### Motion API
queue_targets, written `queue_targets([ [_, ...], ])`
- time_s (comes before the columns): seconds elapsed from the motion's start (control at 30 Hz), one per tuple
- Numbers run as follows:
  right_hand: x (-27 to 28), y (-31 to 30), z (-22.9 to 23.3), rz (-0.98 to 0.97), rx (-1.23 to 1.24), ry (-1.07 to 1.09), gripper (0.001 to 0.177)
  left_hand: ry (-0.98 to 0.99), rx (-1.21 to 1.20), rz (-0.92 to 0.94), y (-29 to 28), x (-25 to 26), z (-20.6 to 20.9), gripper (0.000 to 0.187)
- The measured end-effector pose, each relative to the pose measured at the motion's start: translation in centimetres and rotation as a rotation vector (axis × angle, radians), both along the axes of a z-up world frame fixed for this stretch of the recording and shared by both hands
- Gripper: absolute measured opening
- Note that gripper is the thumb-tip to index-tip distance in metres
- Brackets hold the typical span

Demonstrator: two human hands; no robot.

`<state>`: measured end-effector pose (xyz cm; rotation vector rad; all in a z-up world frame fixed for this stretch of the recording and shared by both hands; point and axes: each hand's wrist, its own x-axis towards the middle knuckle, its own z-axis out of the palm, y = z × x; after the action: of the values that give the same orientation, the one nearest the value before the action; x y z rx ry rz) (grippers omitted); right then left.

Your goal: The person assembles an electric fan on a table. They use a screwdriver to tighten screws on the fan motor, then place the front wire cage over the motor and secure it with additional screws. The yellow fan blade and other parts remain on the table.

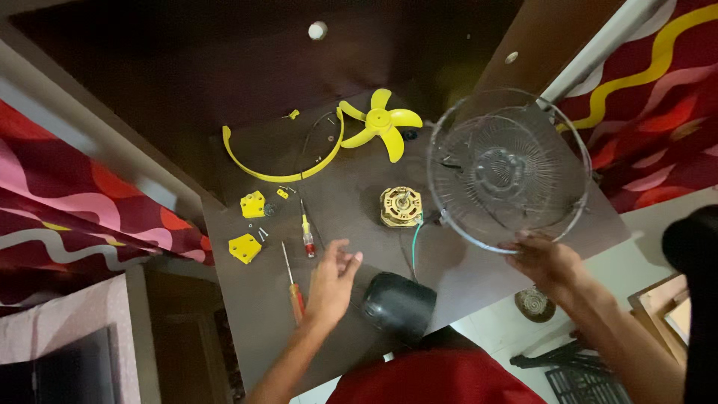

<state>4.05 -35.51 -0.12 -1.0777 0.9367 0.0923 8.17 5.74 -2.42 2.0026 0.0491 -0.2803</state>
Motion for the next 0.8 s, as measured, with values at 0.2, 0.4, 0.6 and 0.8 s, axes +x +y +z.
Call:
queue_targets([
  [0.2,0.8,6.2,4.0,0.227,-0.169,-0.027,0.039,0.1,-0.202,0.083,0.5,1.9,4.6,0.057],
  [0.4,3.4,9.2,5.1,0.392,-0.276,0.011,0.033,0.176,-0.354,0.208,0.1,4.0,6.6,0.066],
  [0.6,3.9,9.1,5.7,0.495,-0.327,-0.003,0.034,0.223,-0.465,0.257,0.3,2.8,6.1,0.051],
  [0.8,3.9,8.4,5.4,0.526,-0.34,0.08,0.033,0.213,-0.484,0.306,-0.8,2.3,5.5,0.038],
])
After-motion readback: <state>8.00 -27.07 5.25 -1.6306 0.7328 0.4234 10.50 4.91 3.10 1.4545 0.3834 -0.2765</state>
